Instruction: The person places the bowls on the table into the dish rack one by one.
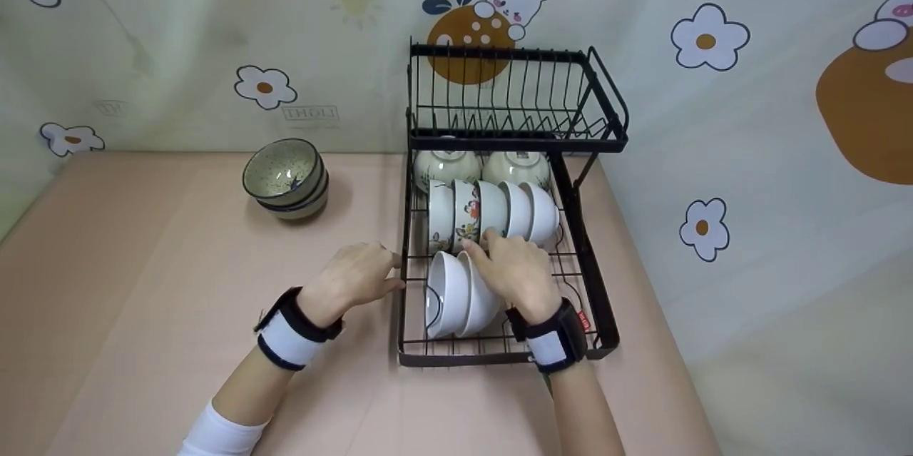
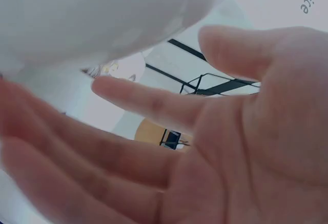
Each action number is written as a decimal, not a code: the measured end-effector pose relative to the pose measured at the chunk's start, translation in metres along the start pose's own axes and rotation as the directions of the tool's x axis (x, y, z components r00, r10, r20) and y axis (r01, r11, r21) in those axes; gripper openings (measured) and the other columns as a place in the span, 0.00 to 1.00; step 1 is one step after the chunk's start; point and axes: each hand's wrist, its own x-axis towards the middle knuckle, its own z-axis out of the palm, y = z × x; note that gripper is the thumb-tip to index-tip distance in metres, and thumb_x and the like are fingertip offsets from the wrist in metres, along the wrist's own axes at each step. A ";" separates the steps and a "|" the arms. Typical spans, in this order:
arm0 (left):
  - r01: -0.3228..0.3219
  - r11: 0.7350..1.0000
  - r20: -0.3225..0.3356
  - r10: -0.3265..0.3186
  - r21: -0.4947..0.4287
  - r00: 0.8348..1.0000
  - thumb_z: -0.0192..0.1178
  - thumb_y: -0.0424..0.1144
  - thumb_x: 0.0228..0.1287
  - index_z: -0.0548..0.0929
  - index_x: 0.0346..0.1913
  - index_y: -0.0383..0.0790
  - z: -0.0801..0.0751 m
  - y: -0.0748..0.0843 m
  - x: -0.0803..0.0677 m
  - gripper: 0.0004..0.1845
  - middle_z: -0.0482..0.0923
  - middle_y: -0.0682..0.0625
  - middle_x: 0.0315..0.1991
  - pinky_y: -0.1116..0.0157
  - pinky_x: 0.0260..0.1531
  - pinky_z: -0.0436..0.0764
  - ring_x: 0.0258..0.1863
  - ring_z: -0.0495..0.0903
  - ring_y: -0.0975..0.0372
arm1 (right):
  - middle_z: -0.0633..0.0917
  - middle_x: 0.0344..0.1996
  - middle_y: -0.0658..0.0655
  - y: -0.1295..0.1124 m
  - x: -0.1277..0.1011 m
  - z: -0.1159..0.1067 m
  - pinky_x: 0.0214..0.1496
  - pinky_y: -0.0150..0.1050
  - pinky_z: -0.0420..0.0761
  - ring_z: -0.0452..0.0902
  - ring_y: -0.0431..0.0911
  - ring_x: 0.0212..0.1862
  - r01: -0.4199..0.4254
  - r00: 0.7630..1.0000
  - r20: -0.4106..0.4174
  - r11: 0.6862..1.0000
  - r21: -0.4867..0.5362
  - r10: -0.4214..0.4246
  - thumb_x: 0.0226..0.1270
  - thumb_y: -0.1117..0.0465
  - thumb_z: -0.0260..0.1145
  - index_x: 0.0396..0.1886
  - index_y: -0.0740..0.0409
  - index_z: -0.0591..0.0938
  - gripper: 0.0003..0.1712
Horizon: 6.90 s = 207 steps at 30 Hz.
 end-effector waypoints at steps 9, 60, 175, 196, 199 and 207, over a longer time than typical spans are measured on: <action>0.031 0.998 -0.172 -0.022 0.049 0.985 0.60 0.37 0.62 0.81 0.45 0.34 -0.013 -0.025 0.004 0.12 0.83 0.42 0.36 0.63 0.32 0.83 0.34 0.81 0.54 | 0.80 0.19 0.55 0.003 0.001 -0.004 0.20 0.37 0.68 0.73 0.47 0.20 0.006 0.971 -0.237 1.000 -0.018 -0.010 0.69 0.45 0.56 0.31 0.57 0.80 0.20; 0.249 0.957 -0.538 -0.288 -0.146 0.792 0.67 0.29 0.48 0.84 0.30 0.31 0.010 -0.152 0.039 0.05 0.84 0.37 0.27 0.52 0.23 0.79 0.26 0.83 0.43 | 0.78 0.18 0.54 0.007 0.003 -0.003 0.19 0.36 0.66 0.71 0.45 0.18 0.002 0.967 -0.254 1.000 0.006 0.000 0.68 0.48 0.58 0.32 0.57 0.80 0.17; -0.010 1.000 -0.256 0.011 0.005 0.967 0.66 0.47 0.57 0.85 0.32 0.35 0.009 -0.008 0.008 0.15 0.83 0.45 0.28 0.63 0.21 0.79 0.24 0.81 0.55 | 0.75 0.59 0.73 0.023 -0.025 -0.044 0.56 0.65 0.70 0.70 0.69 0.59 -0.117 0.896 -0.386 0.956 0.271 0.219 0.71 0.47 0.48 0.67 0.50 0.67 0.28; -0.034 0.999 -0.157 0.034 -0.002 0.987 0.64 0.38 0.59 0.85 0.34 0.35 0.012 -0.003 0.011 0.07 0.84 0.44 0.36 0.59 0.26 0.82 0.31 0.83 0.54 | 0.71 0.51 0.82 0.005 -0.022 -0.019 0.37 0.63 0.75 0.73 0.72 0.46 -0.258 0.961 -0.110 0.965 -0.032 0.254 0.66 0.34 0.49 0.69 0.58 0.59 0.42; -0.033 0.999 -0.144 0.032 -0.002 0.989 0.64 0.38 0.59 0.85 0.34 0.36 0.012 -0.003 0.011 0.07 0.84 0.44 0.37 0.60 0.26 0.82 0.32 0.83 0.55 | 0.69 0.52 0.83 0.002 -0.021 -0.014 0.41 0.66 0.75 0.71 0.74 0.49 -0.255 0.963 -0.098 0.965 -0.055 0.249 0.65 0.32 0.49 0.68 0.60 0.60 0.44; -0.040 0.999 -0.153 0.038 -0.007 0.987 0.64 0.37 0.58 0.85 0.34 0.36 0.013 -0.003 0.011 0.07 0.84 0.44 0.38 0.58 0.27 0.82 0.32 0.83 0.54 | 0.64 0.58 0.87 0.000 -0.017 -0.003 0.44 0.67 0.76 0.68 0.79 0.53 -0.245 0.969 -0.050 0.965 -0.089 0.242 0.60 0.25 0.46 0.66 0.62 0.61 0.51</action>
